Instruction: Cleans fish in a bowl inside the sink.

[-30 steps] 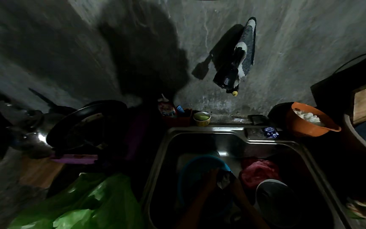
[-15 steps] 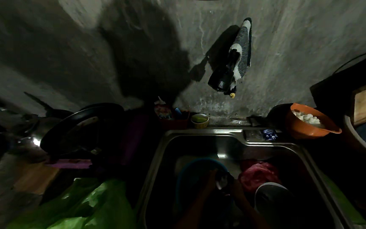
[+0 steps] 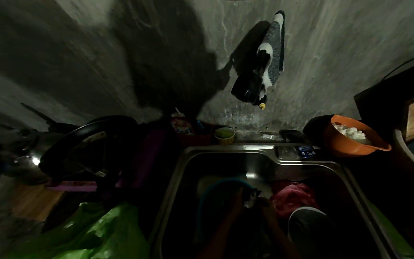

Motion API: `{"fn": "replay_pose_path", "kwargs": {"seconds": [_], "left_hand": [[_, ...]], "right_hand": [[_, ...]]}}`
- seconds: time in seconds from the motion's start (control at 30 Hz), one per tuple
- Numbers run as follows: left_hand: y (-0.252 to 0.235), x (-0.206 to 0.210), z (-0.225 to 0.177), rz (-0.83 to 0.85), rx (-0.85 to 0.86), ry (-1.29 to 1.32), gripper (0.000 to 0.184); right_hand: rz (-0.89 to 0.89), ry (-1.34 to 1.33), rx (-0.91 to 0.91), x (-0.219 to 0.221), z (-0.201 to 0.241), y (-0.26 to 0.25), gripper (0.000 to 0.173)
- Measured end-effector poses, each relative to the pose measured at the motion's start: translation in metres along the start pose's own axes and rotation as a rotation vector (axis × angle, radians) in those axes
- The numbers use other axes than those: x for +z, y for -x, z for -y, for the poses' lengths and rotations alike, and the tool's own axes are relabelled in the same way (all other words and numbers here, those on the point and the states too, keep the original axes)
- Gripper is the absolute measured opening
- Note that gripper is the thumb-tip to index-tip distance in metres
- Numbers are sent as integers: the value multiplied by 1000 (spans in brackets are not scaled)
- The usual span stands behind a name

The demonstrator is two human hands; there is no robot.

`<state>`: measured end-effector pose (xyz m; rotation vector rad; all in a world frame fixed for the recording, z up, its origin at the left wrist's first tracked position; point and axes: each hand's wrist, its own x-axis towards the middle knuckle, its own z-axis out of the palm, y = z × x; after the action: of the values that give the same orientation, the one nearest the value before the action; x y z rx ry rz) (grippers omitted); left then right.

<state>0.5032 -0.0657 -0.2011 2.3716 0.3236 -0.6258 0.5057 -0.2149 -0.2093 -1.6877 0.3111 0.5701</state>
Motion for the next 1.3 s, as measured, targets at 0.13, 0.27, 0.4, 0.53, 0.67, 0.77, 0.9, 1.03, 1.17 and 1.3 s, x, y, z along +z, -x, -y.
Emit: {"fn": "replay_pose_path", "kwargs": {"seconds": [0.13,0.27,0.4,0.53,0.67,0.77,0.9,1.03,1.17,1.3], "left_hand": [[-5,-1,3,5,33,-11,86],[-1,-5,4,36,108,6,78],[-1,-2,9,58,124,26,84],[0,1,11,66,132,69,78],[2,0,13,74,140,42,82],[1,-2,14,91,151,27,91],[0,-3,11,97,133,-28,89],[1,-3,11,91,115,7,91],[8,-10,7,80,111,38,85],[5,-7,10,50,115,49,77]], "right_hand": [[121,-29,7,-1,-1,-4,25],[338,67,45,-6,8,0,30],[429,130,17,-9,7,-6,38],[434,189,-11,-8,9,-7,52],[397,205,30,-5,12,-3,65],[358,240,53,-3,13,-3,55],[308,313,20,0,10,-6,48],[228,355,10,5,9,0,46],[211,421,-30,7,11,0,42],[227,556,-46,8,21,5,38]]}}
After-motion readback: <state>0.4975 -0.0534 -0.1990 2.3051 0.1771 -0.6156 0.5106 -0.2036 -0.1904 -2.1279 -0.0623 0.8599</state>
